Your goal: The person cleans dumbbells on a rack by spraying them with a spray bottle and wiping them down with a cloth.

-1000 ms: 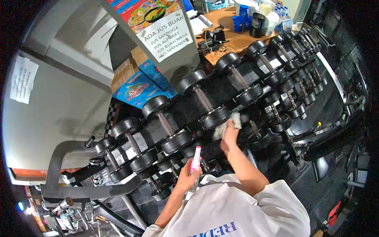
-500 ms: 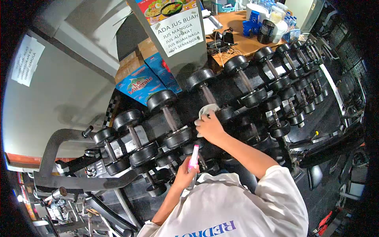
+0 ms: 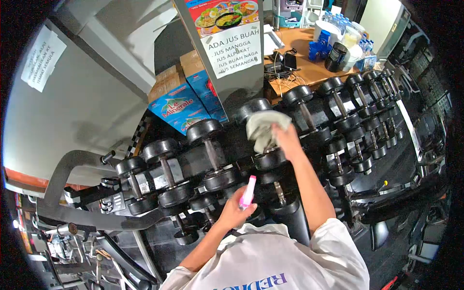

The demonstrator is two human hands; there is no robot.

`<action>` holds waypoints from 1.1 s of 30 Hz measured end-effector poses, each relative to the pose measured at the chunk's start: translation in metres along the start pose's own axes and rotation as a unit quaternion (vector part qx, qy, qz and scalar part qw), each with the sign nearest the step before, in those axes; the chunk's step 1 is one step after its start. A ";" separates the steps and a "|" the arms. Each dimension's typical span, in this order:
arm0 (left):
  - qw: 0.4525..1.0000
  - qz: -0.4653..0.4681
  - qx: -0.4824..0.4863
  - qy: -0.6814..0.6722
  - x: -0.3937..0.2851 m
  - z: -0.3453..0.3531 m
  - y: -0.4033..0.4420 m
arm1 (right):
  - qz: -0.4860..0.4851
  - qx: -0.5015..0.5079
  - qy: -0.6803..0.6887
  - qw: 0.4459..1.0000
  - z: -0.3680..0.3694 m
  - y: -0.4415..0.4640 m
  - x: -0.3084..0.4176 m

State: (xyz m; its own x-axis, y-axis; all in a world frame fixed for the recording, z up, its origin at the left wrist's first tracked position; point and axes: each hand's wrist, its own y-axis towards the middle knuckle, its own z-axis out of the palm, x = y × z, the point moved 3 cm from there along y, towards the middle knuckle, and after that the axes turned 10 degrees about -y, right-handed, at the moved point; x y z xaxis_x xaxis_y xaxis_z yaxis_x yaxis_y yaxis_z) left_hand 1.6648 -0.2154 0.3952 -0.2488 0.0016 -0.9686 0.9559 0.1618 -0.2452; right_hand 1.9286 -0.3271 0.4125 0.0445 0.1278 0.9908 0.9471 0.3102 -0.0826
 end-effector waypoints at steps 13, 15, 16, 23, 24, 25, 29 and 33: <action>0.878 0.069 0.102 0.463 -0.057 0.051 0.087 | -0.348 0.074 -0.396 0.846 0.043 0.080 0.029; 0.874 0.021 0.117 0.471 -0.054 0.049 0.088 | -0.430 0.119 -0.507 0.738 0.068 0.078 0.030; 0.879 0.053 0.104 0.462 -0.051 0.049 0.087 | -0.472 0.158 -0.554 0.668 0.081 0.079 0.026; 0.883 0.085 0.080 0.454 -0.045 0.048 0.086 | -0.370 0.244 -0.689 0.574 0.152 0.108 0.011; 0.892 0.100 0.077 0.434 -0.043 0.047 0.085 | -0.329 0.264 -0.718 0.554 0.158 0.109 0.011; 0.897 0.119 0.065 0.421 -0.042 0.046 0.085 | -0.290 0.279 -0.745 0.532 0.164 0.113 0.017; 0.886 0.104 0.077 0.445 -0.030 0.047 0.088 | -0.208 0.278 -0.755 0.557 0.203 0.150 -0.034; 0.878 0.092 0.084 0.462 -0.041 0.047 0.087 | -0.161 0.410 -0.681 0.585 0.170 0.161 0.020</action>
State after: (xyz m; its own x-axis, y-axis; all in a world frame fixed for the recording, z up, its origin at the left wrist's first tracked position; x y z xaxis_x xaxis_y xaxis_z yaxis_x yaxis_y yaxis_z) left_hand 1.7656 -0.2475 0.4118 -0.0340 0.8252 -0.5638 0.9834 -0.0730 -0.1662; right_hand 2.0276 -0.1150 0.4009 -0.9177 0.3971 0.0111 0.3407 0.8009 -0.4924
